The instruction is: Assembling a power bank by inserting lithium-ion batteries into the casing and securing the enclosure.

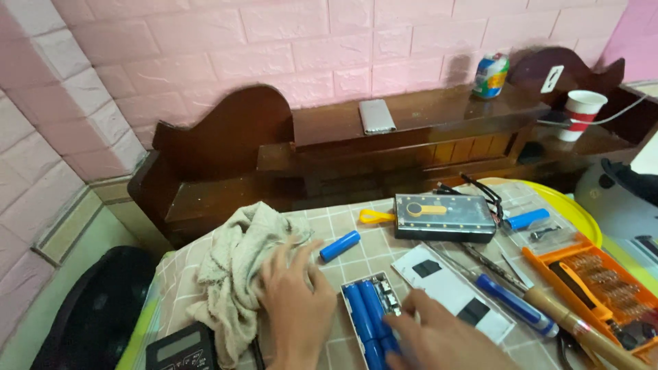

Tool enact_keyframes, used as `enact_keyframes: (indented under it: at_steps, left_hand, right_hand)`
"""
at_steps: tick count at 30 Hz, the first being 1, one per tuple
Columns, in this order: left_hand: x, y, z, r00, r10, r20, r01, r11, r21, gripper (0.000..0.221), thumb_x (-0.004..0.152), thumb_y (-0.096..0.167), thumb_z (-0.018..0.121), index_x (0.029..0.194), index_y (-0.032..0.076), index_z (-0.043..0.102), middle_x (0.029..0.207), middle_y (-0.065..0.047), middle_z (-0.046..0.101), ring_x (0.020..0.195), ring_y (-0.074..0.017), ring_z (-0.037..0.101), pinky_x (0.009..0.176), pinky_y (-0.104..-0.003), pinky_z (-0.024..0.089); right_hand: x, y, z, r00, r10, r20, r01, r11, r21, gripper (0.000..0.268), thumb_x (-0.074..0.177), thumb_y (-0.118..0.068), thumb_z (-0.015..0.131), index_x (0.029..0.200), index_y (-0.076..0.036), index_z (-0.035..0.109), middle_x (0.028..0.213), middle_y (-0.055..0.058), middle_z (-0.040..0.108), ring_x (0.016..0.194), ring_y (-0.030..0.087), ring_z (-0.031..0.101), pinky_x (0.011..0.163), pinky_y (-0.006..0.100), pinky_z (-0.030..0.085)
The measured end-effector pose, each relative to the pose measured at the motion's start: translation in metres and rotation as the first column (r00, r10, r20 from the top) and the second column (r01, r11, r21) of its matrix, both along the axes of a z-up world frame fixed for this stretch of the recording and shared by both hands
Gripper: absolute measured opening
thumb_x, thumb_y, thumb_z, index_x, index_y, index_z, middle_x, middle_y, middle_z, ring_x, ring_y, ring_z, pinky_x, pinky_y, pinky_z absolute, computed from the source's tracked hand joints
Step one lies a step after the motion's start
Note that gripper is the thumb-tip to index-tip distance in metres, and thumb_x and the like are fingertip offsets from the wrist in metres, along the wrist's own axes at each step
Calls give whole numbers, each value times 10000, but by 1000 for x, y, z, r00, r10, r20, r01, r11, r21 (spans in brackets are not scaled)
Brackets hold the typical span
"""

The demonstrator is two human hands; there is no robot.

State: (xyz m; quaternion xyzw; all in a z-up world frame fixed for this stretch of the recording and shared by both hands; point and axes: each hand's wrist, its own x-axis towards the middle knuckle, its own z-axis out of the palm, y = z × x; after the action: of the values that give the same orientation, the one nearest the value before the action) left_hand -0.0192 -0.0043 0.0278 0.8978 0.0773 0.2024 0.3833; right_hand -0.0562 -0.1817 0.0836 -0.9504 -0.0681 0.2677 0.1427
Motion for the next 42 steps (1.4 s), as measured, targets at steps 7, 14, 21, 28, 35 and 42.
enact_keyframes:
  at_steps: [7,14,21,28,35,42]
  left_hand:
    - [-9,-5,14,906,-417,-75,421,905,58,441,853,52,452,998,229,828,1025,88,812,1056,-113,643,989,-338,429]
    - [1,-2,-3,955,-285,-83,286,958,1,425,868,44,460,1040,215,808,987,52,764,952,-103,658,930,-289,508]
    - [12,6,-22,980,-75,183,93,991,-92,354,760,-31,460,879,160,734,953,-7,740,994,-227,643,906,-378,486]
    - [18,5,-32,973,-62,224,72,997,-37,287,741,5,514,873,156,719,939,-53,681,961,-285,589,895,-432,457]
    - [-8,-4,17,963,-237,-124,215,962,-167,147,916,193,586,986,210,715,1078,28,651,735,-48,710,727,-155,682]
    - [-11,-6,17,938,-295,-182,306,951,35,207,925,368,592,1000,289,768,944,91,694,963,-96,612,988,-335,439]
  right_hand:
    - [-4,2,-79,996,-57,71,71,976,-205,507,983,-493,682,1399,-326,445,1344,5,446,1321,184,517,1074,387,495]
    - [-3,0,47,951,-299,-72,301,954,15,370,835,-516,812,1085,-349,596,980,-109,746,881,50,660,821,232,512]
    - [106,38,39,865,-409,291,213,824,525,255,888,-305,782,1065,-155,677,977,32,808,778,158,652,721,332,522]
    - [149,42,-38,723,-122,680,-129,943,306,258,845,-177,720,1098,-132,742,1199,111,564,972,348,676,967,457,494]
    - [15,24,-2,996,-88,28,90,991,-96,296,1001,-516,582,1184,-287,612,1216,-27,518,1141,111,581,967,373,491]
    - [-8,16,5,934,-130,-333,42,965,-259,426,967,-613,643,1274,-325,576,1346,-37,486,1260,88,531,1079,330,462]
